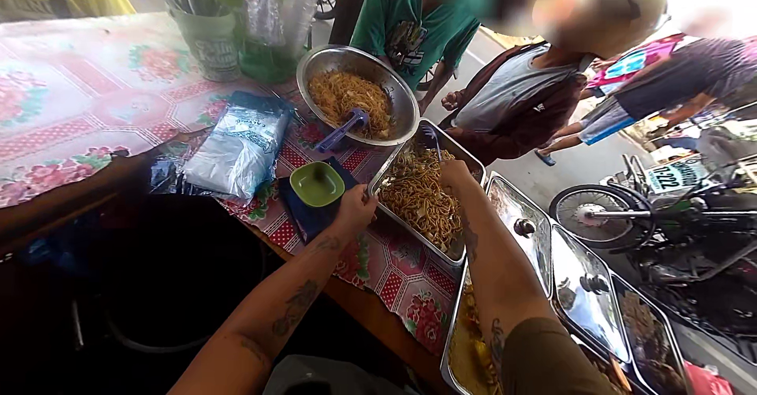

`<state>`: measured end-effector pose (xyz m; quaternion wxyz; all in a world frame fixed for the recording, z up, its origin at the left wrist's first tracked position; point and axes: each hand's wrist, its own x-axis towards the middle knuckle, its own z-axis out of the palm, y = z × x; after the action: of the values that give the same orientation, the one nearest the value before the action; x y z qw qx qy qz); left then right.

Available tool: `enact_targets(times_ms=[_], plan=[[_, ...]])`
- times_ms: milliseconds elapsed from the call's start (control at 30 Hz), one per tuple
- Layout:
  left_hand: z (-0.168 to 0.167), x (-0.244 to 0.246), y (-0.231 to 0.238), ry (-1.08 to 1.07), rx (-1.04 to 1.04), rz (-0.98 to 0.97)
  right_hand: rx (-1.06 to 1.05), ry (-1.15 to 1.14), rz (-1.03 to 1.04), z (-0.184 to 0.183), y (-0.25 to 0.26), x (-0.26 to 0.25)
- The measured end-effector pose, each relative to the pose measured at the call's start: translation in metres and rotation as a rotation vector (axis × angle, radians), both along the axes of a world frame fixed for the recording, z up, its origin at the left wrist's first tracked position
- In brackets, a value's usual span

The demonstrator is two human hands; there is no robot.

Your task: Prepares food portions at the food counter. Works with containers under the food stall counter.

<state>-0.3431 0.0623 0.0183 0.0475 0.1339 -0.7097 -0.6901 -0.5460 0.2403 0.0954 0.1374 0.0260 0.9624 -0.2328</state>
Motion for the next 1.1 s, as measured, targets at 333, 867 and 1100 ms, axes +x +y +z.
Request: enact_targets(times_ms=[333, 867, 1100], plan=[[-0.008, -0.001, 0.001, 0.029, 0.017, 0.002, 0.662, 0.0, 0.415, 0.088, 0.019, 0.15], [-0.005, -0.003, 0.001, 0.02, 0.008, 0.016, 0.35, 0.171, 0.11, 0.051, 0.086, 0.041], [-0.01, -0.002, 0.002, 0.058, 0.028, 0.024, 0.179, 0.006, 0.154, 0.044, 0.067, 0.083]])
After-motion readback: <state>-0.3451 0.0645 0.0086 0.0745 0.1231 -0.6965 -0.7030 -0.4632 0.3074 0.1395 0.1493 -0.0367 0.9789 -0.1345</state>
